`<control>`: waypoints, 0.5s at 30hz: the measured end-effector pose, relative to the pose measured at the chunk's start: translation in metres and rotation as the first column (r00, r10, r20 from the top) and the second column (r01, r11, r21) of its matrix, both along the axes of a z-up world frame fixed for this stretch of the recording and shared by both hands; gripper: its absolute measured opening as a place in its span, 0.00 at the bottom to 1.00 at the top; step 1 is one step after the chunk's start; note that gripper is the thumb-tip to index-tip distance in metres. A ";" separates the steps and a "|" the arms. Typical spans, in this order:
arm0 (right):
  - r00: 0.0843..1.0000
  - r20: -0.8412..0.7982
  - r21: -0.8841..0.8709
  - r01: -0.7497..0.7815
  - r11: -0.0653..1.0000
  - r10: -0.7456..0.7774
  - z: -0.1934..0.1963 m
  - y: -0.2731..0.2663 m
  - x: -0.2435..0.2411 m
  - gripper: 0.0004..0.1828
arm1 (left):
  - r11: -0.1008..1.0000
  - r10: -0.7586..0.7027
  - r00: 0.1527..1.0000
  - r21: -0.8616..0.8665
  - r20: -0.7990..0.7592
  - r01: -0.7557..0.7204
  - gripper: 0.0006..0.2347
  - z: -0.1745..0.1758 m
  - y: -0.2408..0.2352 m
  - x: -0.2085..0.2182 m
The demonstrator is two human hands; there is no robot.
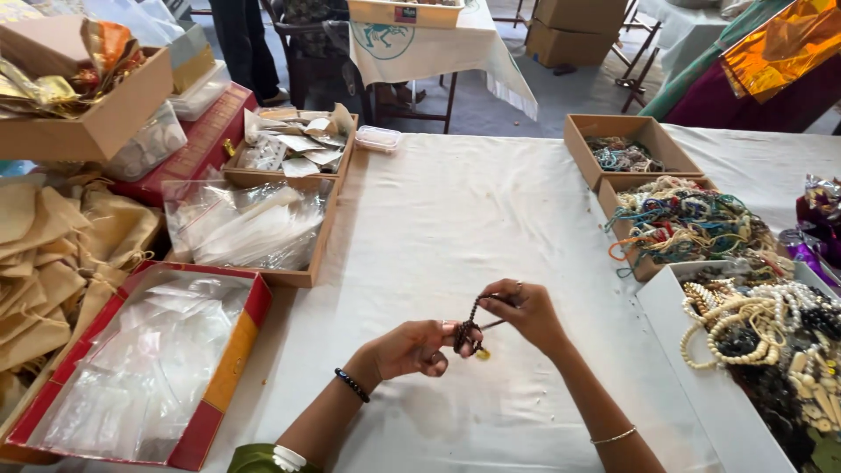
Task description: The person handles various jewelry items, including a beaded necklace and a bracelet, on a white table. They place the items into small plastic bags and then into a small plastic container. The person also handles a small cloth pouch and other packaging materials.
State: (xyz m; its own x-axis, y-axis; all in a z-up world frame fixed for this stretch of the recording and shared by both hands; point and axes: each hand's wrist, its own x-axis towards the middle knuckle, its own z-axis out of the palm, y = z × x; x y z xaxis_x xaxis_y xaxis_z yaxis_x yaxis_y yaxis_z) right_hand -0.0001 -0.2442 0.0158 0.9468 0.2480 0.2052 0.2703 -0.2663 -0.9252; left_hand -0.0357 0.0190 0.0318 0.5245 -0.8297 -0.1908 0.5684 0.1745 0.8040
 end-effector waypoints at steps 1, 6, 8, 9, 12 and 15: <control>1.000 0.002 0.001 -0.005 1.000 0.005 -0.010 -0.006 0.008 0.05 | 1.000 0.005 1.000 0.001 0.002 -0.005 0.18 -0.017 0.003 0.008; 0.989 0.021 0.015 0.147 0.989 -0.147 -0.038 -0.024 0.028 0.06 | 0.878 0.031 0.988 -0.469 -0.153 -0.100 0.18 -0.057 0.012 0.028; 0.994 0.004 -0.053 0.109 0.993 -0.109 -0.029 -0.014 0.019 0.06 | 0.848 0.116 0.971 -0.488 -0.208 -0.206 0.20 -0.032 0.007 0.020; 0.998 -0.016 -0.120 0.065 0.991 -0.067 -0.024 -0.009 0.015 0.06 | 0.807 0.202 0.943 -0.501 -0.264 -0.313 0.21 -0.020 0.004 0.016; 0.987 0.091 -0.209 -0.110 0.972 0.131 0.021 0.025 -0.021 0.08 | 0.821 0.284 0.923 -0.431 -0.260 -0.374 0.25 -0.005 0.004 0.014; 0.906 0.350 -0.276 -0.141 0.951 0.237 0.024 0.024 -0.023 0.12 | 0.926 0.239 0.957 -0.258 -0.163 -0.276 0.27 -0.012 0.006 0.018</control>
State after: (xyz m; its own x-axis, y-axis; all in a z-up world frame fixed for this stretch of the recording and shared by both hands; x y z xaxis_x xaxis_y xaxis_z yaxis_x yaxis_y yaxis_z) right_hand -0.0232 -0.2198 0.0398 0.7414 0.5009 0.4467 0.6510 -0.3751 -0.6599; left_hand -0.0180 0.0246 0.0196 0.7138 -0.6984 -0.0526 0.5674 0.5325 0.6281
